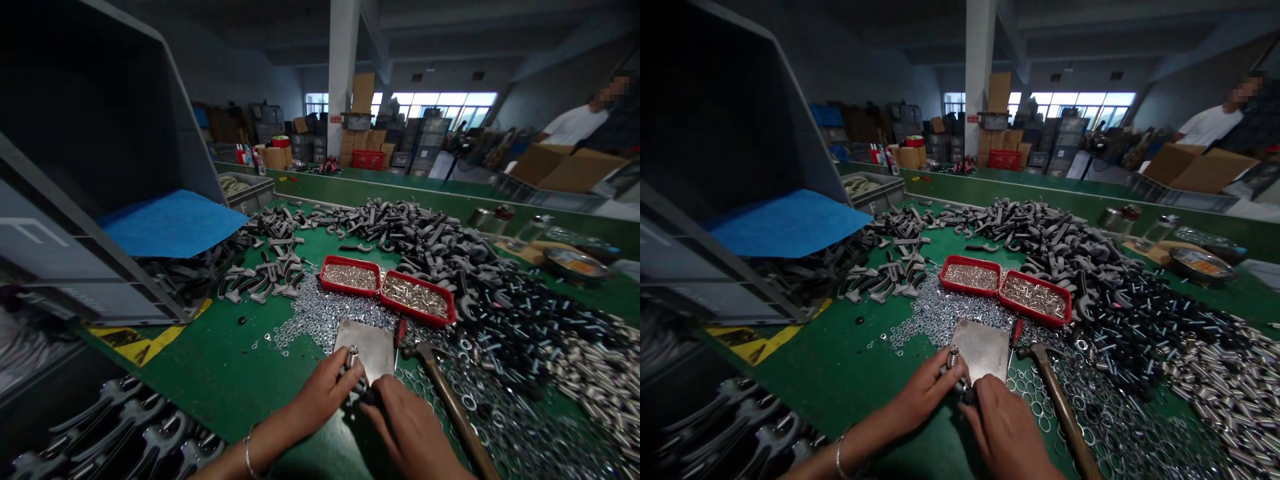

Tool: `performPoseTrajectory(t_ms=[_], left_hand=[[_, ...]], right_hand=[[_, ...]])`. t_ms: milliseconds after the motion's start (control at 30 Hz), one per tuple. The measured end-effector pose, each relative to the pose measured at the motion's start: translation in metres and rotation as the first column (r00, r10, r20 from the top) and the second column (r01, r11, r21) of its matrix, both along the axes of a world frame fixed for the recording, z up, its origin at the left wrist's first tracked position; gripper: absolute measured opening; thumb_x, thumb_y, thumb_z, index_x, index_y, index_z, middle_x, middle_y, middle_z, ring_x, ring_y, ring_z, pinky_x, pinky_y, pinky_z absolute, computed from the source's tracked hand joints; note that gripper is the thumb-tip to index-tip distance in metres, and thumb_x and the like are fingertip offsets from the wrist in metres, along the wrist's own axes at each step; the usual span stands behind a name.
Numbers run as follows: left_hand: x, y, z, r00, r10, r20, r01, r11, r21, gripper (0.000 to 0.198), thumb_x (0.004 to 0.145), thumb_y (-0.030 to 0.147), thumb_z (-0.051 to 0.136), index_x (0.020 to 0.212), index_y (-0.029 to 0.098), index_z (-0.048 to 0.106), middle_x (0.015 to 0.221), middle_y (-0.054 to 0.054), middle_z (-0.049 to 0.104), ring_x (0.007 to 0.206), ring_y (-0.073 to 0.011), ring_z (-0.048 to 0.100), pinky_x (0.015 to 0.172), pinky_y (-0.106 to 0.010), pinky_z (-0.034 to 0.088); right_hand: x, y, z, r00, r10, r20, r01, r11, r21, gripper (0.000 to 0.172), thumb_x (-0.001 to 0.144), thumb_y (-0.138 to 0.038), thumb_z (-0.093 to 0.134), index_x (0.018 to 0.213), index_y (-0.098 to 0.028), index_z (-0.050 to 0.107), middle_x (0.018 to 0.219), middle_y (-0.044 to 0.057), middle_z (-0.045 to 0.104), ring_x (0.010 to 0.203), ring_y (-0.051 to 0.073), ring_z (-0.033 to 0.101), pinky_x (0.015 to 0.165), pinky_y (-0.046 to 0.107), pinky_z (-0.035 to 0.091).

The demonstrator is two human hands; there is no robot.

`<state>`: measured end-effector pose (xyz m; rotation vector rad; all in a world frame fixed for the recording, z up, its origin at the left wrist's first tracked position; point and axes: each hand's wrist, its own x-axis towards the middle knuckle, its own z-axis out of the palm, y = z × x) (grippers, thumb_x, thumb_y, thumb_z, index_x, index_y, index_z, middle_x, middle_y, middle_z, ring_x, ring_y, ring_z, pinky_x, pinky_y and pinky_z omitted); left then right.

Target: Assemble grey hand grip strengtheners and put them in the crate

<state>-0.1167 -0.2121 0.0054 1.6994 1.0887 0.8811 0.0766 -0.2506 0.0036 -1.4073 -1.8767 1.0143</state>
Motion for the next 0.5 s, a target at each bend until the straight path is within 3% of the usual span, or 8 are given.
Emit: performPoseTrajectory(t_ms=[100,200,233,267,333,400,433,500], left_hand=[[-0.003,-0.002,0.006,0.997,-0.073,-0.007,0.073,0.996,0.055,0.031,0.101,0.044,0.043,0.094,0.018,0.058,0.089,-0.006,0.065,0.083,-0.0186,0.059,0.078,-0.033,0.047],[-0.006,-0.003,0.006,0.991,-0.118,-0.058,0.121,0.991,0.055,0.031,0.1,0.043,0.043,0.094,0.018,0.059,0.09,-0.007,0.065,0.083,-0.0195,0.059,0.078,-0.034,0.047],[-0.006,-0.003,0.004,0.992,-0.105,-0.065,0.108,0.993,0.044,0.03,0.1,0.043,0.043,0.093,0.018,0.059,0.089,-0.007,0.065,0.083,-0.0198,0.059,0.078,-0.034,0.047],[-0.006,-0.003,0.002,0.995,-0.081,-0.058,0.083,0.996,0.032,0.03,0.1,0.043,0.044,0.093,0.018,0.059,0.088,-0.007,0.065,0.083,-0.0198,0.059,0.078,-0.034,0.047],[-0.005,-0.003,-0.003,0.999,-0.033,-0.015,0.033,0.999,0.009,0.03,0.1,0.042,0.044,0.092,0.018,0.059,0.088,-0.007,0.065,0.083,-0.0196,0.06,0.079,-0.034,0.047],[-0.004,-0.003,-0.004,0.999,-0.03,0.035,0.03,1.0,0.003,0.03,0.101,0.042,0.043,0.094,0.017,0.059,0.089,-0.007,0.066,0.084,-0.0194,0.061,0.08,-0.034,0.047],[-0.003,-0.003,-0.003,0.998,-0.046,0.046,0.046,0.999,0.011,0.03,0.101,0.042,0.043,0.095,0.017,0.059,0.089,-0.007,0.066,0.084,-0.0194,0.061,0.08,-0.033,0.047],[-0.004,-0.002,0.0,0.995,-0.097,0.011,0.097,0.995,0.037,0.03,0.1,0.043,0.043,0.096,0.018,0.059,0.089,-0.007,0.066,0.083,-0.0198,0.06,0.078,-0.034,0.047]], right_hand=[[-0.014,-0.003,-0.007,0.967,0.047,-0.25,-0.116,0.956,-0.269,0.055,0.094,-0.068,0.038,0.083,-0.02,0.062,0.071,0.005,0.064,0.065,0.018,0.059,0.06,0.028,0.046],[-0.019,-0.003,-0.013,0.908,0.056,-0.415,-0.272,0.832,-0.483,0.078,0.094,-0.074,0.008,0.087,-0.019,0.062,0.056,0.002,0.059,0.041,0.013,0.049,0.044,0.024,0.038],[-0.017,-0.002,-0.014,0.893,0.046,-0.449,-0.305,0.794,-0.526,0.078,0.093,-0.075,0.009,0.091,-0.018,0.062,0.057,0.002,0.06,0.039,0.012,0.047,0.042,0.023,0.036],[-0.014,-0.001,-0.015,0.889,0.021,-0.457,-0.294,0.79,-0.537,0.073,0.093,-0.076,0.019,0.094,-0.018,0.062,0.062,0.003,0.063,0.04,0.012,0.047,0.042,0.023,0.036],[-0.009,0.0,-0.015,0.904,-0.053,-0.425,-0.173,0.863,-0.475,0.054,0.087,-0.072,0.052,0.095,-0.019,0.061,0.078,0.004,0.067,0.053,0.012,0.054,0.048,0.022,0.04],[-0.007,-0.001,-0.015,0.896,-0.135,-0.423,-0.069,0.898,-0.434,0.043,0.083,-0.063,0.065,0.086,-0.02,0.061,0.078,0.002,0.065,0.059,0.011,0.054,0.051,0.02,0.041],[-0.007,-0.002,-0.016,0.88,-0.143,-0.453,-0.108,0.868,-0.484,0.046,0.087,-0.065,0.058,0.08,-0.02,0.059,0.069,0.0,0.062,0.053,0.011,0.051,0.048,0.021,0.039],[-0.009,-0.003,-0.018,0.778,-0.14,-0.613,-0.373,0.682,-0.629,0.06,0.094,-0.071,0.03,0.072,-0.021,0.055,0.05,-0.004,0.051,0.037,0.01,0.039,0.039,0.022,0.032]])
